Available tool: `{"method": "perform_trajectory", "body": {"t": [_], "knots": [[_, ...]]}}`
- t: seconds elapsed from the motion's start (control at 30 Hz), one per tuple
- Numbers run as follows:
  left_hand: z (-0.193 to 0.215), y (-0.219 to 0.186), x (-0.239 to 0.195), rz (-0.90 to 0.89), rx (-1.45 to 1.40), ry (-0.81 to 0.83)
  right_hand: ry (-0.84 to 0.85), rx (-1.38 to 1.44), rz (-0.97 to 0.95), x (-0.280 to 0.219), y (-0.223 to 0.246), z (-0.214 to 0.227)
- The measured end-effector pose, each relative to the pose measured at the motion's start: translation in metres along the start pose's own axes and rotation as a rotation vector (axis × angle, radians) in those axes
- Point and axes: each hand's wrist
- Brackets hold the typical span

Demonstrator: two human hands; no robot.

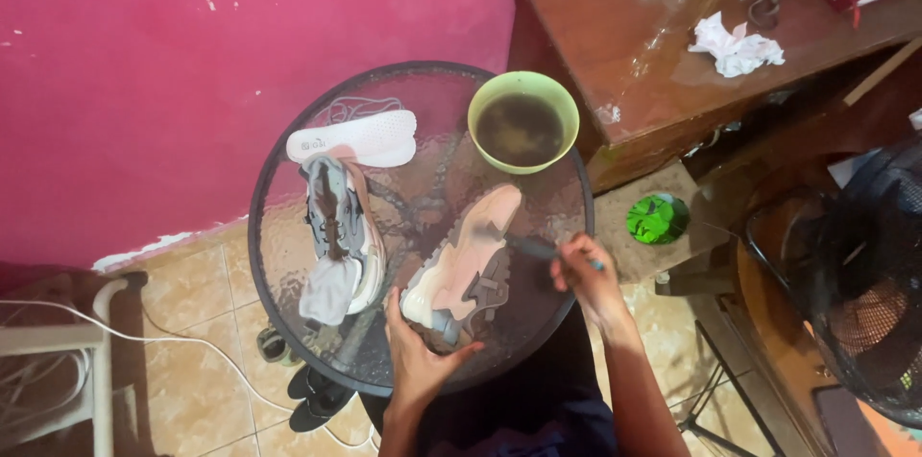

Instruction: The person scrubs a white and grey sneaker with a toothbrush, repeatedly dipping the brush into a bowl of water. The person rotates the shoe to clean different sections of the upper and sole.

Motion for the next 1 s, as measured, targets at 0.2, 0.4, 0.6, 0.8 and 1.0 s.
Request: {"method": "perform_trajectory", "body": {"t": [0.2,0.4,0.6,0.8,1.0], "knots": [[0.003,-0.004,-0.004,-0.026,0.012,-0.022,0.013,0.018,-0.026,0.003,-0.012,0.016],[0.006,-0.005,-0.001,0.009,-0.005,0.011,0.051,-0.147,0.075,0.000,-0.006,0.004],[0.003,0.000,0.001,-0.023,0.014,-0.004,0.124,-0.280,0.139,-0.011,-0.004,-0.012],[0.002,0.005,-0.003,-0.053,0.047,0.006,0.253,-0.313,0.036,-0.041,0.001,-0.050],[0.005,0.001,-0.002,-0.014,0.037,0.039,0.262,-0.308,-0.063,-0.053,-0.008,-0.060]]}}
Point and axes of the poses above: each hand's wrist, its own x-axis towards the middle knuckle, its own z-axis out of the back of the hand, y = z × x, and after that the axes turned 9 degrees about x, right-handed
